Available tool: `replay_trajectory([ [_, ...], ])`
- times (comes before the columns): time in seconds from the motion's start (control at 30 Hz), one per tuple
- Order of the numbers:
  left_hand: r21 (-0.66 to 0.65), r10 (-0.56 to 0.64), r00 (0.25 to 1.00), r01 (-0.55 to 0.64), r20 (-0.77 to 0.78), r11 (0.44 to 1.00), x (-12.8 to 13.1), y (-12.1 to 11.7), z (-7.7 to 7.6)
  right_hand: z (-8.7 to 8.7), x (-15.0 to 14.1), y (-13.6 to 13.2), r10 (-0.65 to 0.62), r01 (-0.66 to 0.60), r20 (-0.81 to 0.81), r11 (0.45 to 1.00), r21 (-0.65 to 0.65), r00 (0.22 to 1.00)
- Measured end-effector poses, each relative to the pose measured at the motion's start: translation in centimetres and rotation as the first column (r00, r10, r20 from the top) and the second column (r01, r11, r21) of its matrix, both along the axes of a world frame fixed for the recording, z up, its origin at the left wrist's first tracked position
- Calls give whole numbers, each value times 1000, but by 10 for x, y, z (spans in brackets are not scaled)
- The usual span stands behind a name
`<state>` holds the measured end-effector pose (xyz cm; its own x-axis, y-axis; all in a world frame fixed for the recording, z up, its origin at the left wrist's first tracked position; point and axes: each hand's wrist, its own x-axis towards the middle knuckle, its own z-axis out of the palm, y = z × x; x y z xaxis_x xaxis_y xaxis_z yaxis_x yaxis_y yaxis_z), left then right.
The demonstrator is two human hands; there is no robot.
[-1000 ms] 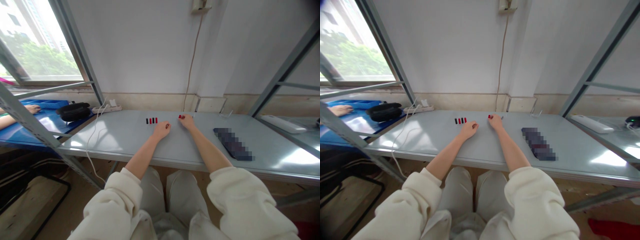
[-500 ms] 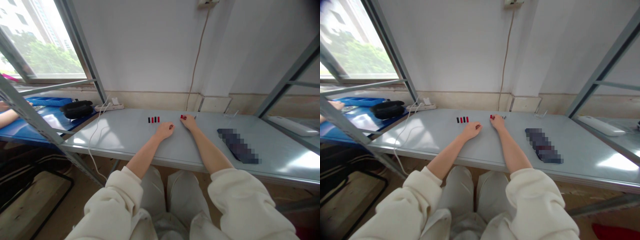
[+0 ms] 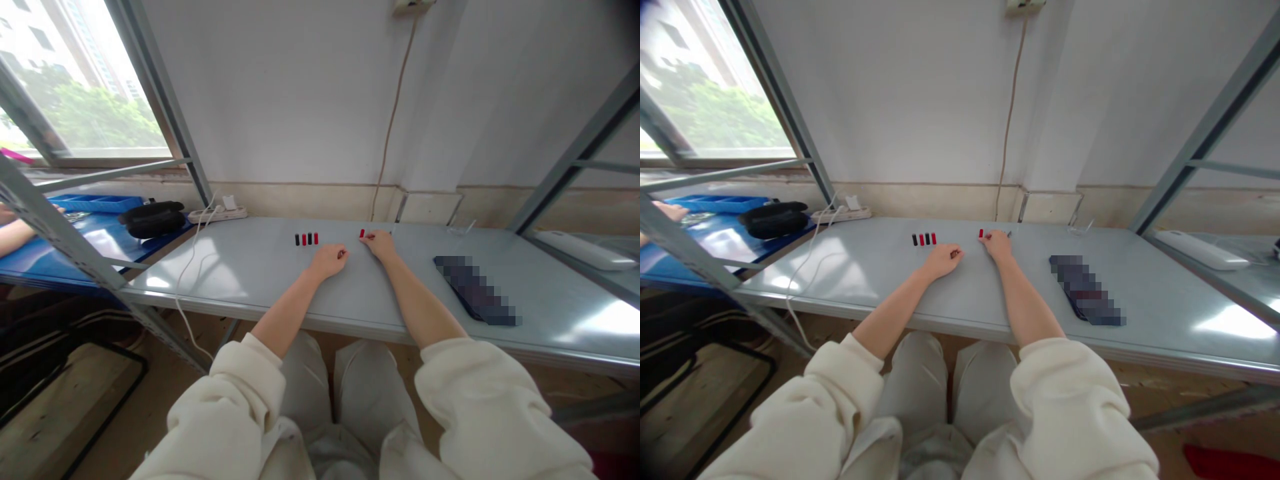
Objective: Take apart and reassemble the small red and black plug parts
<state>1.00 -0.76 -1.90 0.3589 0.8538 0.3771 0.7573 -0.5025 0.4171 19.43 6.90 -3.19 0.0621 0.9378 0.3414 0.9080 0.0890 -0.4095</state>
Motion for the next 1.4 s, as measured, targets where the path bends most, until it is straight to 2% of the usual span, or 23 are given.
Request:
replay_trajectory([
  [0.17, -16, 20, 1000, -20, -1, 1000, -2, 0, -1, 0, 0, -1, -8, 8, 39, 1000, -7, 999],
  [0.27, 2, 156, 988, -156, -1, 988, -4, -1, 0, 4, -2, -7, -45, 48, 67, 998, -41, 997],
  [0.43, 2, 395, 918, -395, -40, 919, -8, -1, 3, 24, -9, -33, -143, 162, 128, 975, -153, 981],
  [0.6, -11, 474, 876, -477, -87, 879, -10, -1, 3, 41, -24, -64, -70, 69, 79, 998, 12, 994],
  [0.77, -22, 497, 863, -501, -93, 865, -9, -1, 5, 37, -38, -76, 77, -82, 84, 995, 53, 993],
  [0.97, -53, 508, 857, -513, -85, 857, -13, 0, 3, 33, -41, -74, 136, -143, 89, 986, 81, 987],
  [1.07, -28, 453, 891, -452, 35, 892, -15, 3, 2, 29, -40, -71, 152, -158, 65, 982, 99, 986],
  [1.17, -39, 272, 917, -272, 291, 961, -14, 7, 4, 22, -40, -66, 175, -178, 33, 980, 94, 984],
  [1.2, -73, 202, 897, -188, 393, 979, -12, 8, 5, 20, -40, -64, 179, -179, 9, 980, 89, 984],
  [1.27, -174, 106, 807, -4, 582, 985, -9, 9, 8, 18, -41, -61, 186, -181, -63, 981, 75, 981],
  [1.33, -262, 77, 698, 162, 712, 952, -8, 9, 12, 17, -42, -60, 214, -207, -141, 976, 62, 967],
  [1.4, -296, 73, 614, 270, 786, 916, -7, 7, 14, 18, -43, -59, 259, -250, -197, 966, 66, 946],
])
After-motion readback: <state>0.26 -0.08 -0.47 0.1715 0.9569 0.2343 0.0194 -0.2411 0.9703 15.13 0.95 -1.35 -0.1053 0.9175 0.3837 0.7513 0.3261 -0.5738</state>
